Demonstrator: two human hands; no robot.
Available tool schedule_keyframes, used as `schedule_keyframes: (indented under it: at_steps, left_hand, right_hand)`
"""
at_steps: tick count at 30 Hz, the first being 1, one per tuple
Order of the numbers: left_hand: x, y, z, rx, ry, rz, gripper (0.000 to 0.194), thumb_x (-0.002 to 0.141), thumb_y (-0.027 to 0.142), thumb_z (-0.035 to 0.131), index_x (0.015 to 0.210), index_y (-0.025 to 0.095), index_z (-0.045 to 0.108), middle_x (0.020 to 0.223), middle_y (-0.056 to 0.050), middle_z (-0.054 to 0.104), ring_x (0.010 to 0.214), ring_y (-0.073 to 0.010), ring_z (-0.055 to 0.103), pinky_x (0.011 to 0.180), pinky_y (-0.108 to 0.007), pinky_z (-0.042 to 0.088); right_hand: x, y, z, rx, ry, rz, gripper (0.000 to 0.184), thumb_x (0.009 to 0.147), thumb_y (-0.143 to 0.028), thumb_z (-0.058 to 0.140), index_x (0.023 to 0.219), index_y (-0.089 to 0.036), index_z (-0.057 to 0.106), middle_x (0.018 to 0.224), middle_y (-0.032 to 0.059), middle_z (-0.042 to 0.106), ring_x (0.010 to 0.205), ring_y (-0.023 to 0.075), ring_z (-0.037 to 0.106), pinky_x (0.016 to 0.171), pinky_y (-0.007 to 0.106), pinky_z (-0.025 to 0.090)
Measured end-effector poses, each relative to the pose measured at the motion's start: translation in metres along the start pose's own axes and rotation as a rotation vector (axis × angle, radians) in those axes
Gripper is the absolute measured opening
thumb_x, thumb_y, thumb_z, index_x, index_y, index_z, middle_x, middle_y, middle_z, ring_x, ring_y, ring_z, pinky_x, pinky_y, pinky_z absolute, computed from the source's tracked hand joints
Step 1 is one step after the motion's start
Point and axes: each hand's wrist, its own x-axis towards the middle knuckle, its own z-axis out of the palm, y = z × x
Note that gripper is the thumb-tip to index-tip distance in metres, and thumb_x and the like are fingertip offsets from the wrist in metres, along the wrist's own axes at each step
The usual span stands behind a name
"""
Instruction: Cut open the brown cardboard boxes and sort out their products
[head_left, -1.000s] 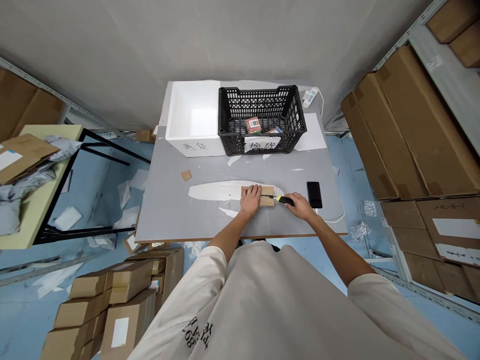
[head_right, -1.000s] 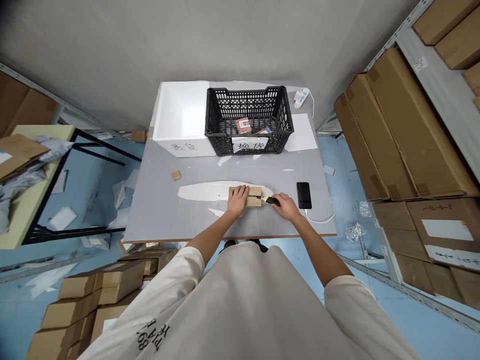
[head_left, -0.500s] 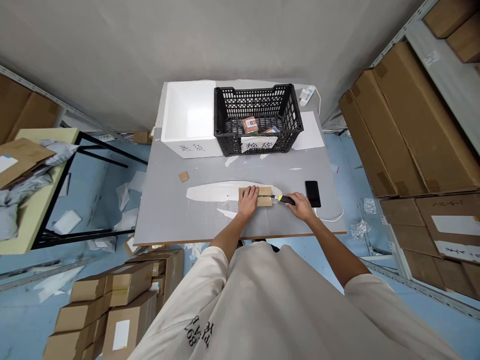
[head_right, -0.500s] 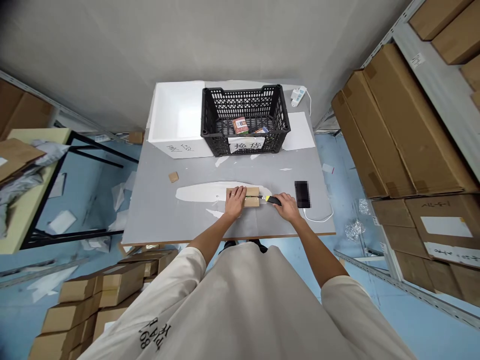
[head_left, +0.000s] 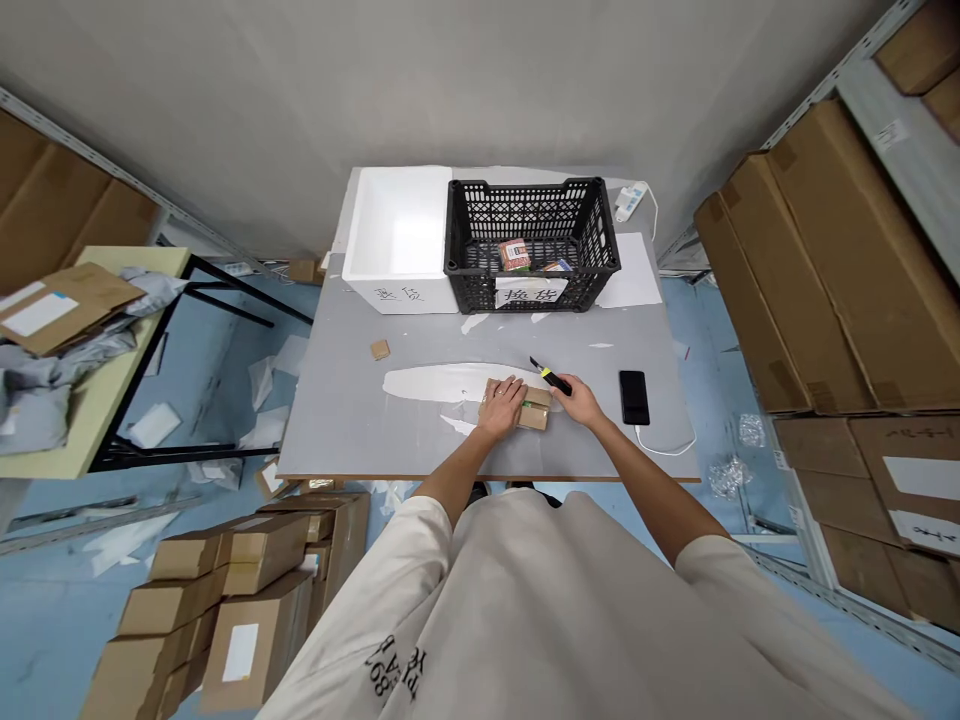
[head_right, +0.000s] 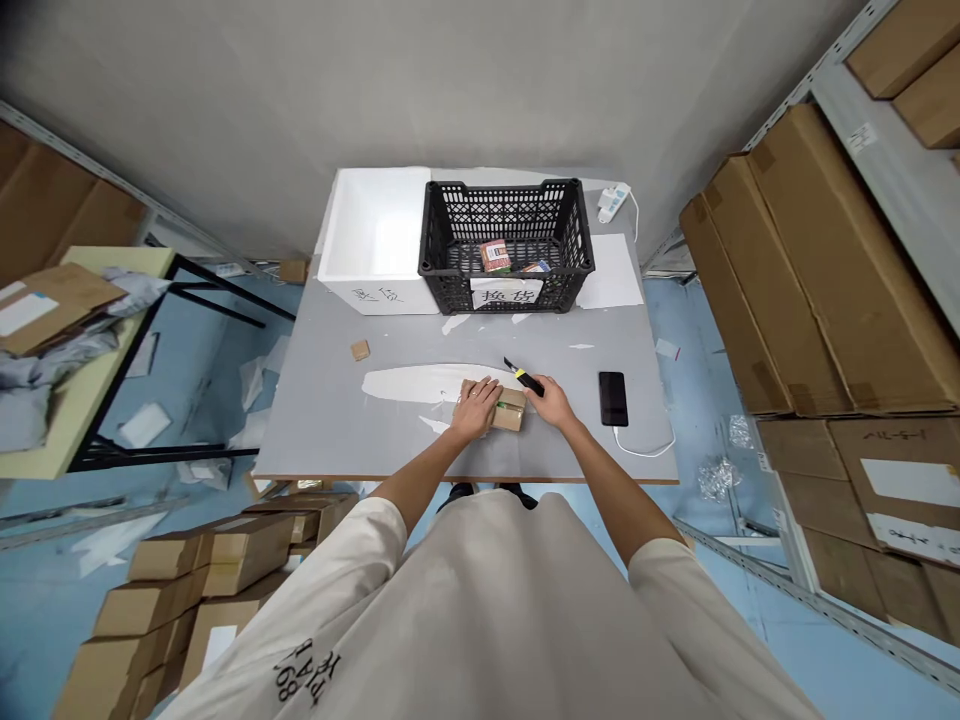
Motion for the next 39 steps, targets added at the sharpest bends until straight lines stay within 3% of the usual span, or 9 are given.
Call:
schedule_keyframes:
  at_steps: [4, 7, 10, 14, 20, 26, 31, 36, 39]
  left_hand:
    - [-0.028, 0.006, -0.009, -0.006, 0.024, -0.193, 0.051, 0.099, 0.035, 0.042, 0.149, 0.025, 0.044, 0.153, -0.015, 0.043, 0.141, -0.0334, 0.039, 0.114, -0.052, 0.030]
    - [-0.049, 0.007, -0.008, -0.050, -0.022, -0.312, 0.047, 0.101, 0.037, 0.036, 0.146, 0.024, 0.045, 0.137, -0.015, 0.053, 0.117, -0.0296, 0.058, 0.099, -0.044, 0.046]
    - [-0.055, 0.004, -0.005, -0.078, -0.042, -0.314, 0.046, 0.102, 0.036, 0.035, 0.145, 0.021, 0.043, 0.137, -0.015, 0.053, 0.110, -0.0265, 0.061, 0.092, -0.039, 0.050]
    - [-0.038, -0.001, -0.006, -0.085, 0.012, -0.285, 0.048, 0.101, 0.038, 0.039, 0.144, 0.018, 0.043, 0.148, -0.017, 0.045, 0.127, -0.0285, 0.053, 0.102, -0.042, 0.047]
    - [0.004, -0.001, -0.008, -0.052, -0.001, -0.283, 0.067, 0.092, 0.048, 0.056, 0.149, 0.019, 0.036, 0.159, -0.019, 0.034, 0.150, -0.0358, 0.026, 0.121, -0.059, 0.022]
    - [0.011, -0.010, -0.011, 0.007, -0.091, -0.226, 0.078, 0.074, 0.013, 0.065, 0.146, 0.017, 0.037, 0.162, -0.020, 0.027, 0.153, -0.0326, 0.022, 0.123, -0.057, 0.018]
    - [0.004, -0.027, -0.022, -0.026, -0.202, 0.002, 0.076, 0.067, 0.002, 0.061, 0.137, 0.026, 0.043, 0.162, -0.010, 0.031, 0.152, -0.0239, 0.026, 0.124, -0.049, 0.021]
    - [0.007, -0.025, -0.028, -0.060, -0.154, 0.018, 0.040, 0.084, 0.019, 0.059, 0.123, 0.024, 0.053, 0.153, -0.009, 0.044, 0.147, -0.0231, 0.033, 0.121, -0.048, 0.027]
    - [0.014, -0.019, -0.027, -0.094, -0.081, -0.062, 0.024, 0.099, 0.026, 0.041, 0.116, 0.025, 0.057, 0.140, -0.007, 0.056, 0.134, -0.0211, 0.047, 0.115, -0.043, 0.034]
  right_hand:
    - [0.004, -0.011, 0.009, 0.137, -0.083, 0.025, 0.039, 0.089, -0.048, 0.061, 0.122, -0.026, 0.062, 0.120, 0.0044, 0.070, 0.112, 0.0245, 0.064, 0.103, 0.043, 0.049]
    - [0.004, -0.015, 0.012, 0.157, -0.129, 0.017, 0.039, 0.089, -0.048, 0.061, 0.121, -0.026, 0.062, 0.121, 0.0045, 0.070, 0.112, 0.0240, 0.064, 0.104, 0.043, 0.048]
    - [0.003, -0.013, 0.017, 0.165, -0.155, 0.005, 0.039, 0.090, -0.050, 0.061, 0.121, -0.027, 0.061, 0.123, 0.0043, 0.070, 0.113, 0.0237, 0.064, 0.104, 0.044, 0.048]
    - [-0.007, -0.010, 0.031, 0.196, -0.109, 0.074, 0.042, 0.088, -0.056, 0.060, 0.117, -0.026, 0.058, 0.118, 0.0059, 0.071, 0.110, 0.0241, 0.066, 0.102, 0.045, 0.050]
    - [-0.031, -0.018, 0.043, 0.455, -0.274, 0.214, 0.042, 0.088, -0.063, 0.056, 0.106, -0.025, 0.053, 0.105, 0.0066, 0.074, 0.086, 0.0214, 0.073, 0.086, 0.041, 0.057]
    - [-0.030, 0.000, 0.001, 0.325, -0.034, 0.296, 0.043, 0.085, -0.060, 0.059, 0.106, -0.024, 0.062, 0.107, 0.0086, 0.071, 0.089, 0.0216, 0.071, 0.070, 0.032, 0.058]
    - [-0.029, 0.013, -0.037, 0.291, -0.195, 0.288, 0.041, 0.090, -0.061, 0.051, 0.103, -0.024, 0.063, 0.090, 0.0046, 0.072, 0.070, 0.0173, 0.068, 0.055, 0.027, 0.055]
    - [-0.028, 0.007, -0.047, 0.141, -0.377, 0.160, 0.036, 0.092, -0.055, 0.054, 0.105, -0.024, 0.068, 0.085, 0.0019, 0.073, 0.066, 0.0176, 0.067, 0.056, 0.029, 0.054]
    - [-0.026, 0.003, -0.047, -0.048, -0.341, 0.024, 0.033, 0.095, -0.049, 0.053, 0.110, -0.027, 0.073, 0.094, 0.0020, 0.075, 0.080, 0.0223, 0.070, 0.074, 0.036, 0.058]
